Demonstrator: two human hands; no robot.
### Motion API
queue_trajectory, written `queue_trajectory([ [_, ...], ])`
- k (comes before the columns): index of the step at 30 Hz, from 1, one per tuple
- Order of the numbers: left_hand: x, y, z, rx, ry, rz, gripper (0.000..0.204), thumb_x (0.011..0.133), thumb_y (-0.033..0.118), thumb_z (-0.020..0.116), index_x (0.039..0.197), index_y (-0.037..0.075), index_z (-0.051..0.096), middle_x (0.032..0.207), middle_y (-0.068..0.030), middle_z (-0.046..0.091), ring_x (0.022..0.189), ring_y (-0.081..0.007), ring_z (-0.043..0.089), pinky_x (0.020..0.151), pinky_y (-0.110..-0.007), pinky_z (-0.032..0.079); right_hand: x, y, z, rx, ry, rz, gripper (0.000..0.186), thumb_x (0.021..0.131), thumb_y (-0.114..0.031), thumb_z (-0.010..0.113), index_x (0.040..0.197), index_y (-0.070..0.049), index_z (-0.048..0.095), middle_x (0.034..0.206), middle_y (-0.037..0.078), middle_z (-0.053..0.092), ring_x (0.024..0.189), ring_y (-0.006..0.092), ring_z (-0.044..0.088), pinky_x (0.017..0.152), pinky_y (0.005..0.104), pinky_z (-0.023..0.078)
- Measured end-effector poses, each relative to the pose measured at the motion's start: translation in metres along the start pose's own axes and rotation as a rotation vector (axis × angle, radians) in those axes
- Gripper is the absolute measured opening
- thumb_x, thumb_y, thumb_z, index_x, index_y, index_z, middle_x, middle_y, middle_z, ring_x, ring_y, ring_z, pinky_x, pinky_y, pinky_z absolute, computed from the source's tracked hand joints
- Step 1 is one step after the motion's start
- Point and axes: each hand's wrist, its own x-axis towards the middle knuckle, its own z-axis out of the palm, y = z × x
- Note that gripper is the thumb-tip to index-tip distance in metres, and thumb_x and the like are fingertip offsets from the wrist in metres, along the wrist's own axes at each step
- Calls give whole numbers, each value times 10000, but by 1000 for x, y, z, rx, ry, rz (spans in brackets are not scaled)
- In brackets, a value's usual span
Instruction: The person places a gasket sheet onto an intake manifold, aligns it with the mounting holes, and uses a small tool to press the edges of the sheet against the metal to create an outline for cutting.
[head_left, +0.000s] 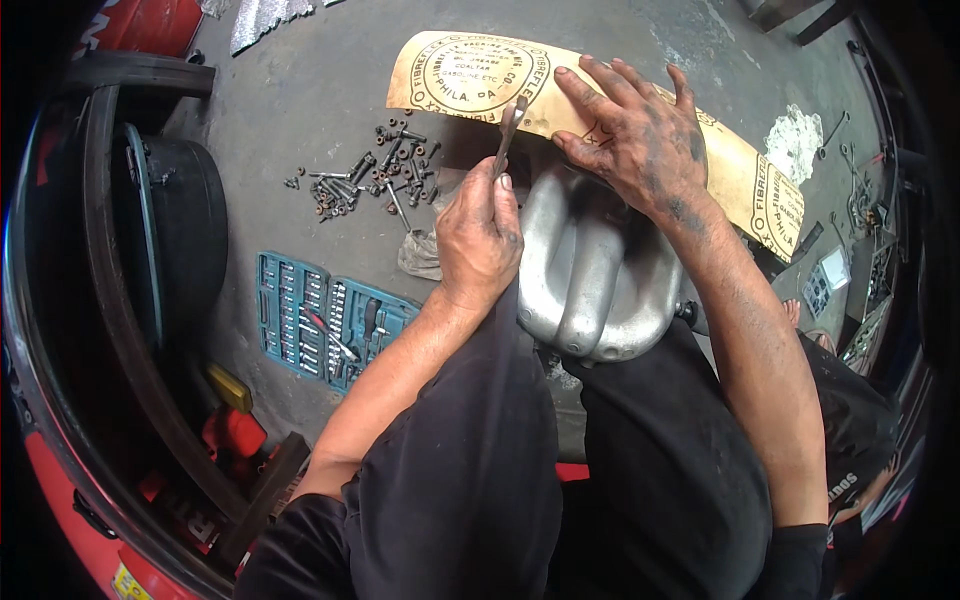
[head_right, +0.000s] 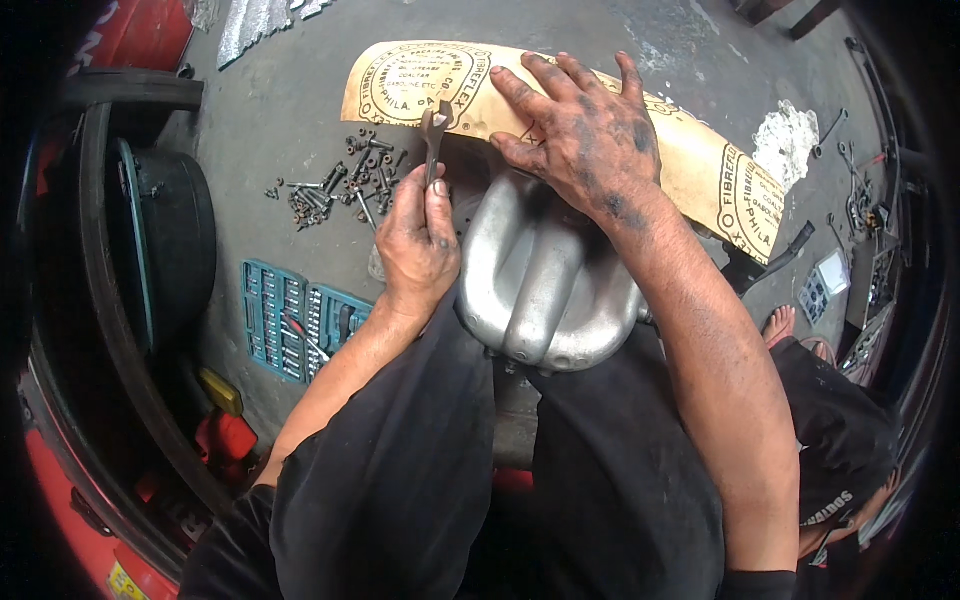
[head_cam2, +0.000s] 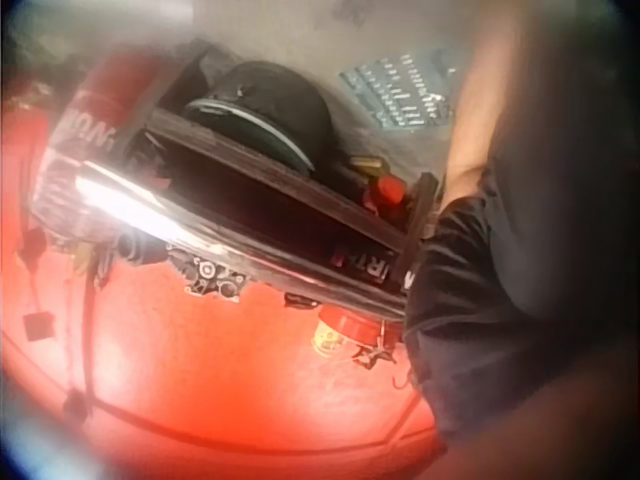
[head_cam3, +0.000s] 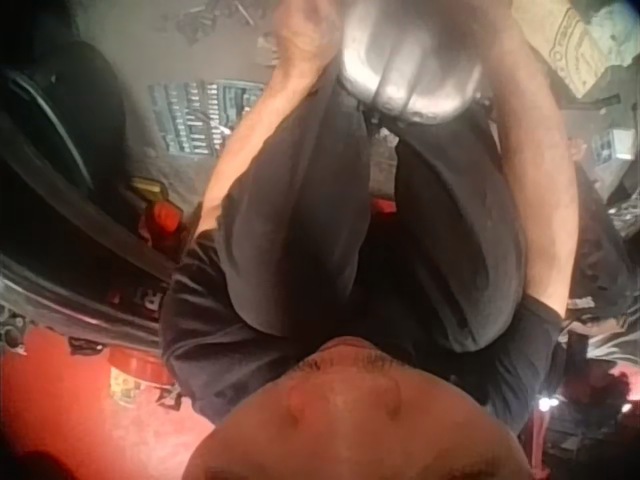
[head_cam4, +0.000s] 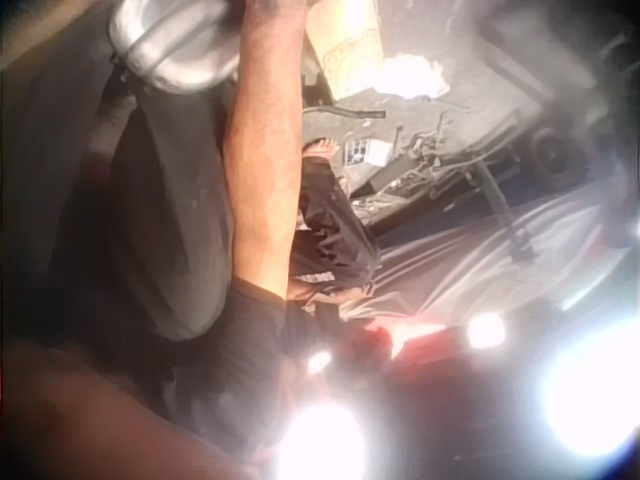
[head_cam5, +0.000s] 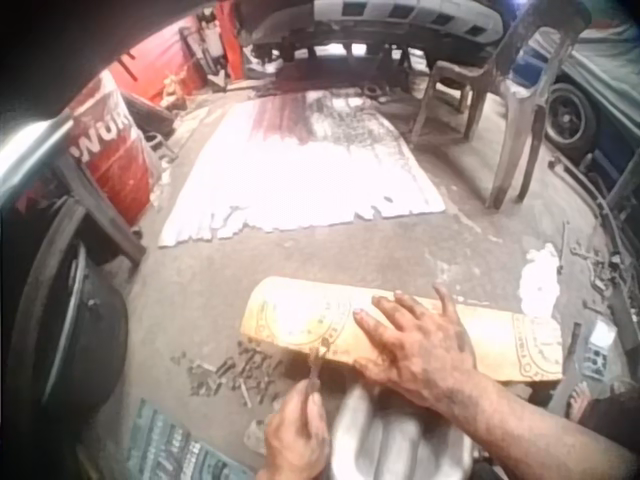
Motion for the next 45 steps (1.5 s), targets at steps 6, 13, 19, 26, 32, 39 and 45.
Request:
queue_trajectory([
  [6,0,0,1,74,-65,-63,206,1049,186,582,1142,16,654,922,-207,702,785,-391,698,709,-451,549,-1,1,0,10,6,5,615,951,-666,545,1496,-386,488,1529,-28,516,1422,216,480,1247,619,193],
  [13,1,-6,4,102,-73,41,194,971,108,643,1130,-2,625,974,-200,711,861,-386,709,741,-472,565,-1,-1,0,-8,-27,23,611,959,-674,530,1503,-400,476,1538,-34,506,1431,208,469,1264,606,164],
  [19,-1,-8,8,126,-106,44,189,971,103,638,1125,-6,621,959,-206,707,842,-387,705,738,-469,568,-1,0,-1,-5,-31,18,614,955,-673,538,1500,-394,484,1538,-31,507,1432,210,469,1260,607,169],
  [26,1,-7,10,100,-91,34,175,1015,123,597,1119,-9,650,911,-216,698,789,-404,698,695,-466,547,-1,2,-1,8,-11,5,611,949,-641,574,1496,-380,495,1519,-14,527,1420,224,485,1247,610,190],
  [32,-17,-19,-12,78,-58,-54,141,998,123,598,1057,-2,623,891,-212,689,783,-426,685,690,-496,544,-1,1,-2,16,-16,-14,621,942,-626,592,1493,-352,509,1517,8,533,1415,240,491,1226,633,186],
  [39,-41,-67,-28,502,-275,-118,272,929,120,660,1183,33,617,950,-189,682,933,-384,651,810,-492,517,-1,-2,-10,-2,-89,2,732,886,-684,631,1520,-351,481,1541,7,507,1441,255,453,1228,648,148],
  [45,38,-17,-12,225,104,224,409,844,70,760,1233,93,638,962,-107,615,922,-311,579,849,-460,484,1,-1,-8,41,-77,-12,777,845,-666,698,1519,-341,487,1551,27,497,1441,263,453,1225,657,151],
])
